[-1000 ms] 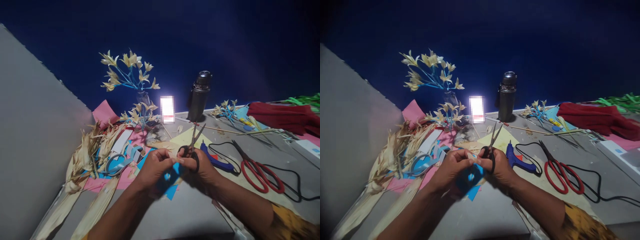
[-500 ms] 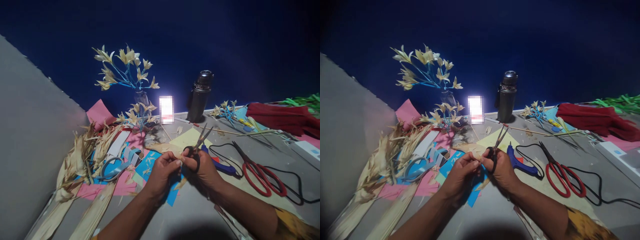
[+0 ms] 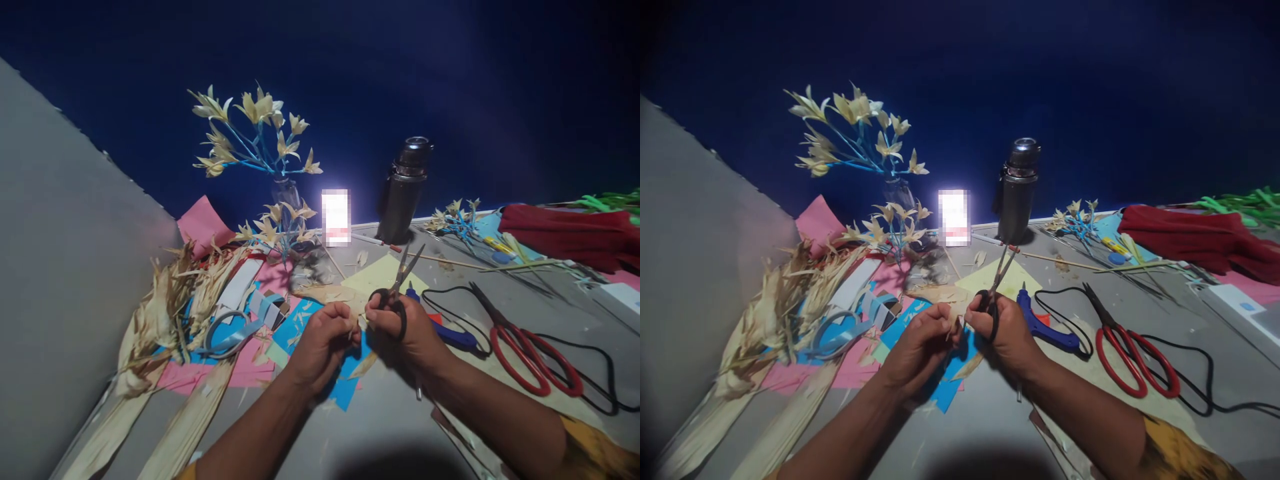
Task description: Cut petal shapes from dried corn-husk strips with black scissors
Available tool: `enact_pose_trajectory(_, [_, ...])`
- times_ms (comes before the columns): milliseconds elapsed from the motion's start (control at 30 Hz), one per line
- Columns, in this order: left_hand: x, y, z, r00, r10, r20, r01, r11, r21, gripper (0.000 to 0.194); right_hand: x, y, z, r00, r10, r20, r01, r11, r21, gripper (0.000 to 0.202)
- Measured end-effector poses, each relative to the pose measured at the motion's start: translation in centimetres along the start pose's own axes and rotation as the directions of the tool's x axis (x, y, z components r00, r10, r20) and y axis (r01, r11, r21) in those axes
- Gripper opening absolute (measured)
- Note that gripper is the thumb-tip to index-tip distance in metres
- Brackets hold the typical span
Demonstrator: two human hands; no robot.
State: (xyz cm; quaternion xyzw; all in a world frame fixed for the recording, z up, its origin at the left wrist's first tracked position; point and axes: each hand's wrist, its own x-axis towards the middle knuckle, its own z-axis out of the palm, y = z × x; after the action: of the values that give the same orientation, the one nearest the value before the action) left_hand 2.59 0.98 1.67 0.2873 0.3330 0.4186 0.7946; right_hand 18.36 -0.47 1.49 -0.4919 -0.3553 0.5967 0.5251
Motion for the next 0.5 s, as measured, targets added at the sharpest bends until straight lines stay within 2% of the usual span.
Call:
enact_pose_trajectory(167, [0.0, 0.3, -0.2, 1.0, -0.007, -0.012, 0.007, 0.999, 0.041, 0.012, 0.6, -0.5, -0.9, 0.999, 0.03, 0.039, -0.031, 0.999, 0.019, 0.03])
enact_pose_trajectory(333, [-0.1, 1.0, -0.5, 1.0, -0.021, 0.008, 0.02, 0.996, 0.084, 0.015, 0.8, -1.9, -2.0, 0.982, 0.063, 0.18, -0.055, 0.997, -0.047, 0.036])
enact_pose_trajectory(500, [-0.5, 1.3, -0.5, 0.999, -0.04, 0.011, 0.037, 0.988, 0.151, 0.019, 0.0, -2.4, -1.7, 0.976, 0.069, 0.204, -0.057, 0.996, -0.065, 0.037])
